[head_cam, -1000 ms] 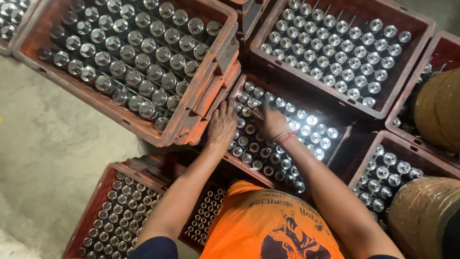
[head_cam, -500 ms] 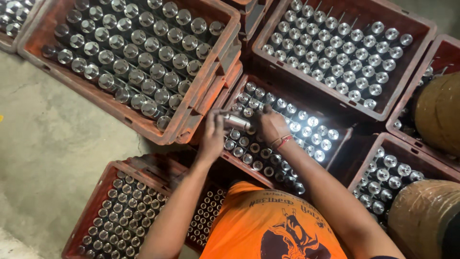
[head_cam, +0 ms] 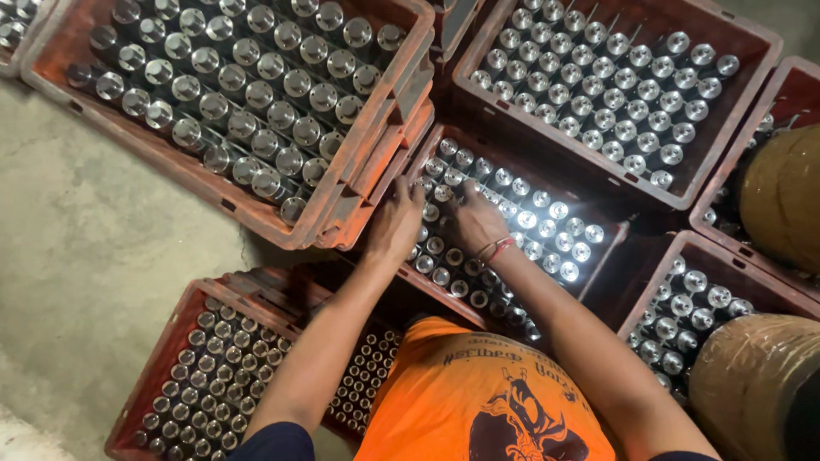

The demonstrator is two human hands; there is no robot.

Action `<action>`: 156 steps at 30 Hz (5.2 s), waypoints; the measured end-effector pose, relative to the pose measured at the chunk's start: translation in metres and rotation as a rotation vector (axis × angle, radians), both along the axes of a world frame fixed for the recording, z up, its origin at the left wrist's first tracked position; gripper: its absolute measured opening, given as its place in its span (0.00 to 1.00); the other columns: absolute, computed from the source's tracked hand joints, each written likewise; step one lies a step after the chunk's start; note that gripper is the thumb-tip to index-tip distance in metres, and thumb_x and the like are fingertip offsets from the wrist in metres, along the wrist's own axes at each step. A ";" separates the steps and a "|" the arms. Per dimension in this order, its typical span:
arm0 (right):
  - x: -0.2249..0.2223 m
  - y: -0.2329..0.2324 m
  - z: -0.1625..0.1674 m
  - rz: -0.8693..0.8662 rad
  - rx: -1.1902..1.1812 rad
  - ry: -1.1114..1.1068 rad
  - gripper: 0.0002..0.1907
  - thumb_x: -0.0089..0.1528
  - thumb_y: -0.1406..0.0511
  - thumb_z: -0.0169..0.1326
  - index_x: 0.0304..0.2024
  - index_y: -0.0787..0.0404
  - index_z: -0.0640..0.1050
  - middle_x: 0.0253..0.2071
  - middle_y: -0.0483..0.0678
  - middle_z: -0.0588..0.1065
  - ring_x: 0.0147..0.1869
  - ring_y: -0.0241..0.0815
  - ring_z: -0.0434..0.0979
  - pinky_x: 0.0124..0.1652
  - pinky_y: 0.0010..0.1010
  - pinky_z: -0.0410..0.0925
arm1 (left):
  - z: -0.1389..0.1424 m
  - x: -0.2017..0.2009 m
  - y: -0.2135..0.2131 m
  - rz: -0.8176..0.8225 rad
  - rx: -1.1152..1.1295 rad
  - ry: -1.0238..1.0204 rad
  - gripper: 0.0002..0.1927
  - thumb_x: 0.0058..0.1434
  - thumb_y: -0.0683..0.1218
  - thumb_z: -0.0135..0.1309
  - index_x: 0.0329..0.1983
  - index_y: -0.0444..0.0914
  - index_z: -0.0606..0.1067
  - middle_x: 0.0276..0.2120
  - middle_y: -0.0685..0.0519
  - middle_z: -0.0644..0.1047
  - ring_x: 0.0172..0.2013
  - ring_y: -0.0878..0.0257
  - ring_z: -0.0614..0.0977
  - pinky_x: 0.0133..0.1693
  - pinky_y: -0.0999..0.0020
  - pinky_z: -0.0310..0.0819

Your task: The person arranges small, shiny metal parts into a grid pattern inside a red plastic crate. They pick up the parts from a cylindrical container and place them one by one into the crate, filling the available slots.

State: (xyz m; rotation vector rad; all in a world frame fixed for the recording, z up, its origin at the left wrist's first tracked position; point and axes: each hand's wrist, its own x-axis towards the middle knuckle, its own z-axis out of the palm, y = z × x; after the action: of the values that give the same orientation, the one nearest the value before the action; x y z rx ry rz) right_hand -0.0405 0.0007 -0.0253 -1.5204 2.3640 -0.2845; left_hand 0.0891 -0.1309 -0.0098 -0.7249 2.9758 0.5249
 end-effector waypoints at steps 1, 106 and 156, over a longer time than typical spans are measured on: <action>0.001 0.000 -0.005 0.015 -0.049 0.045 0.17 0.59 0.62 0.57 0.49 0.59 0.81 0.62 0.70 0.64 0.44 0.60 0.79 0.37 0.45 0.77 | -0.005 -0.002 -0.004 -0.035 -0.026 -0.004 0.22 0.56 0.31 0.52 0.55 0.32 0.69 0.54 0.33 0.69 0.37 0.37 0.83 0.36 0.46 0.80; -0.019 0.067 -0.005 0.125 -0.407 -0.329 0.21 0.64 0.46 0.55 0.42 0.56 0.80 0.43 0.49 0.79 0.44 0.48 0.81 0.43 0.40 0.76 | -0.018 0.034 0.002 -0.260 -0.004 -0.002 0.12 0.63 0.37 0.50 0.49 0.34 0.74 0.53 0.38 0.74 0.42 0.43 0.83 0.41 0.54 0.81; 0.010 0.046 -0.016 -0.881 -0.334 -1.124 0.21 0.69 0.51 0.44 0.50 0.59 0.76 0.41 0.53 0.78 0.38 0.47 0.80 0.41 0.40 0.73 | -0.043 0.066 0.018 0.377 0.790 0.347 0.30 0.71 0.55 0.49 0.67 0.31 0.61 0.48 0.39 0.74 0.43 0.42 0.82 0.44 0.49 0.79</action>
State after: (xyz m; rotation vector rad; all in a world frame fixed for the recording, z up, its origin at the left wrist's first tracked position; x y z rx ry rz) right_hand -0.0307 0.0472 -0.0412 -0.0892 1.8337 -1.3431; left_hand 0.1551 -0.1133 -0.0529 -1.1547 2.4942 1.8533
